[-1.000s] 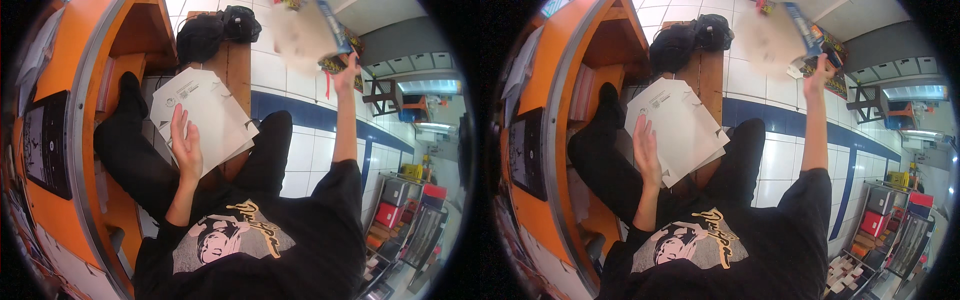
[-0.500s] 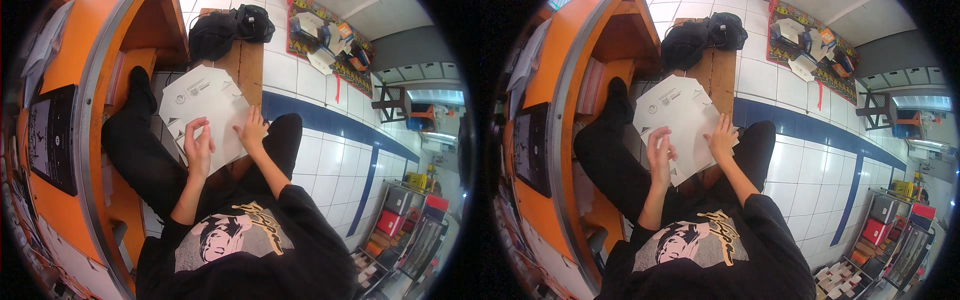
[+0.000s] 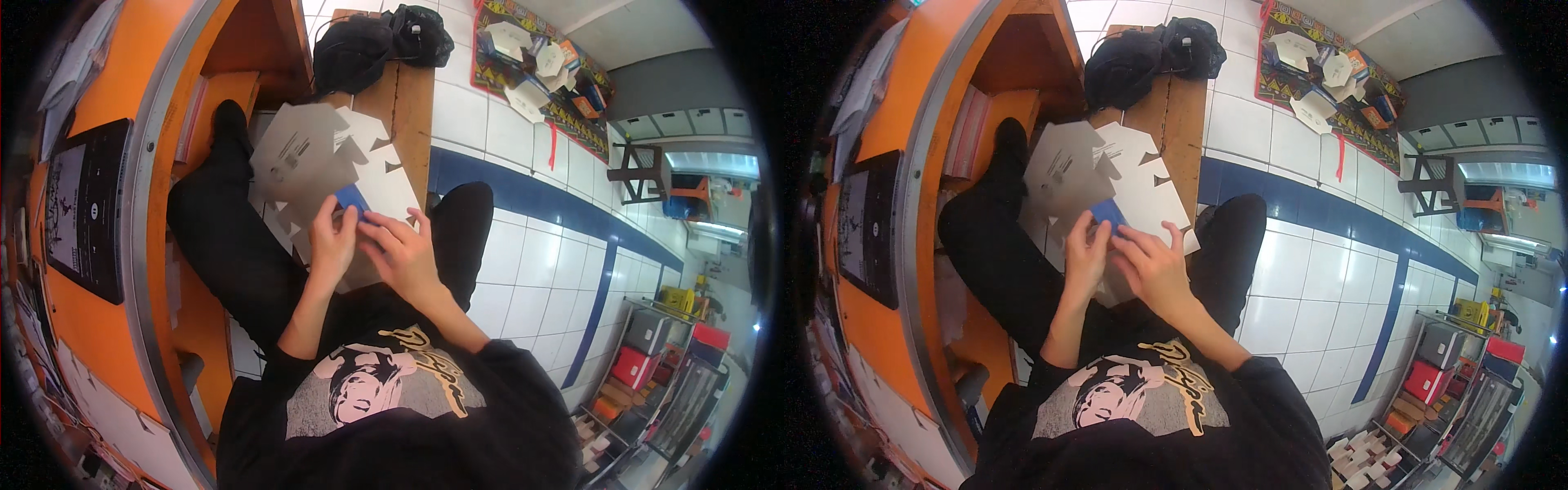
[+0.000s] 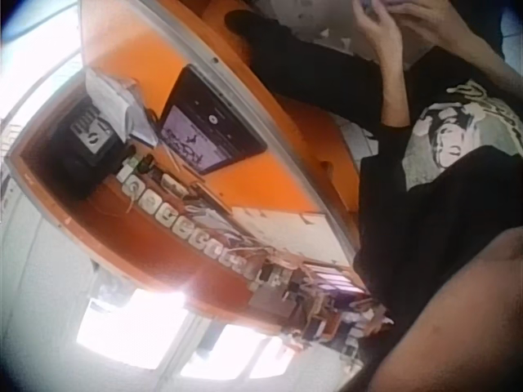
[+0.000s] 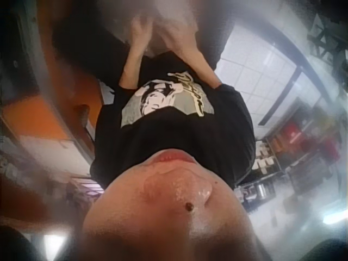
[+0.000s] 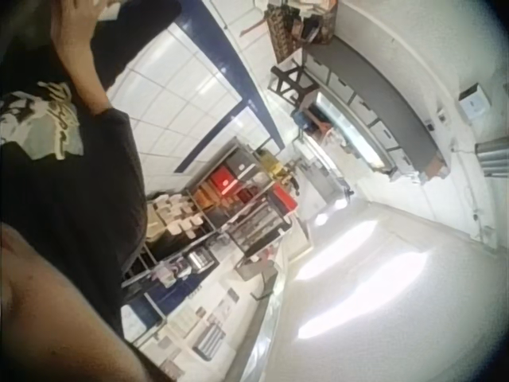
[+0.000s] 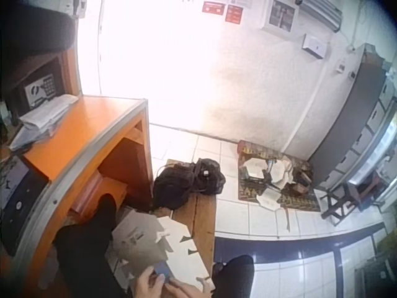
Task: The person assembles cardboard food boxes by hand, folding the pre-cut flaps and sliding segments together to form the container shape.
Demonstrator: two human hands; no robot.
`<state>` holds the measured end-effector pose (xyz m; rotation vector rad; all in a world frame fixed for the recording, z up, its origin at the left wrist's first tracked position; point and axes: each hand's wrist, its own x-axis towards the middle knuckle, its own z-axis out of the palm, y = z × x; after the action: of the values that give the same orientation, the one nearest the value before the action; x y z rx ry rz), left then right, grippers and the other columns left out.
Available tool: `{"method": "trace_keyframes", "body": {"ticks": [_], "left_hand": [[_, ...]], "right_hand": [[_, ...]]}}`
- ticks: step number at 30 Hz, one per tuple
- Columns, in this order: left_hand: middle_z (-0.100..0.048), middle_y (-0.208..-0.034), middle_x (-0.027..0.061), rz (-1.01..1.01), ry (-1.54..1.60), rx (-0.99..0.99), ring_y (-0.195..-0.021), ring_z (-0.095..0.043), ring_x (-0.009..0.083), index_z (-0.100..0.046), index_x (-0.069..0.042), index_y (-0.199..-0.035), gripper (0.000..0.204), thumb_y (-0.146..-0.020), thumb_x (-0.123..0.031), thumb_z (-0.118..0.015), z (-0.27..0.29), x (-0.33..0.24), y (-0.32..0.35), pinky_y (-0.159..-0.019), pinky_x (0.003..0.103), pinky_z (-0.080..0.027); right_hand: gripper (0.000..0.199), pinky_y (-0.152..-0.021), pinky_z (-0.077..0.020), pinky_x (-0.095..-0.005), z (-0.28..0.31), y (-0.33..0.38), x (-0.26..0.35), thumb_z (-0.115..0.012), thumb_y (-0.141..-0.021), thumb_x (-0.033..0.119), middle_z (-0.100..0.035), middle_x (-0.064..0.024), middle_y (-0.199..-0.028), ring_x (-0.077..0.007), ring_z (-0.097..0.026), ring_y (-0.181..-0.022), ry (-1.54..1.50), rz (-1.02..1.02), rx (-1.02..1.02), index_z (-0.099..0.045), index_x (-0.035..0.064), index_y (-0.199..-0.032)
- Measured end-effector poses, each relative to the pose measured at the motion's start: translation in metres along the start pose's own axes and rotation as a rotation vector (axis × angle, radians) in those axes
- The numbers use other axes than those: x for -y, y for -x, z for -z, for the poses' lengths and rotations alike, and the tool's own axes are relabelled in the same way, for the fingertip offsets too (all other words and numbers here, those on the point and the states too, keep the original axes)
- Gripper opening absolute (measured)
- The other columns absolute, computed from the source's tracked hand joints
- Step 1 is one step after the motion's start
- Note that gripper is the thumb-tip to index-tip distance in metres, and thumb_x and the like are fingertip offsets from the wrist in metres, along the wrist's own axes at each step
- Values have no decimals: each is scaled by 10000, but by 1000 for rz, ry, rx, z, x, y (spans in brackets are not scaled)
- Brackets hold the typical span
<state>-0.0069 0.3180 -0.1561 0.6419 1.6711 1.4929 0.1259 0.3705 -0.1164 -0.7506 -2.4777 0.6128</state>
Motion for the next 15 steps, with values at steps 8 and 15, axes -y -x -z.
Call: {"method": "trace_keyframes", "body": {"ticks": [8,15], "left_hand": [[-552,-1059,60,-234,331,-363,-950,-524,98,-524,18,-1140,221,-943,-73,-482,13,-48,3,-828,237,-428],[-557,-1024,83,-171,449,-168,-909,-541,103,-529,-11,-1117,195,-926,-49,-550,5,-63,28,-763,194,-446]], "right_hand": [[610,-1052,-302,-487,45,20,1,-630,-822,300,-347,-247,-1410,-429,-367,-1273,-447,150,93,-438,39,-1339],[543,-1006,-348,-535,30,3,13,-694,-719,224,-405,-221,-1362,-417,-411,-1241,-95,298,-134,-571,104,-1235]]}}
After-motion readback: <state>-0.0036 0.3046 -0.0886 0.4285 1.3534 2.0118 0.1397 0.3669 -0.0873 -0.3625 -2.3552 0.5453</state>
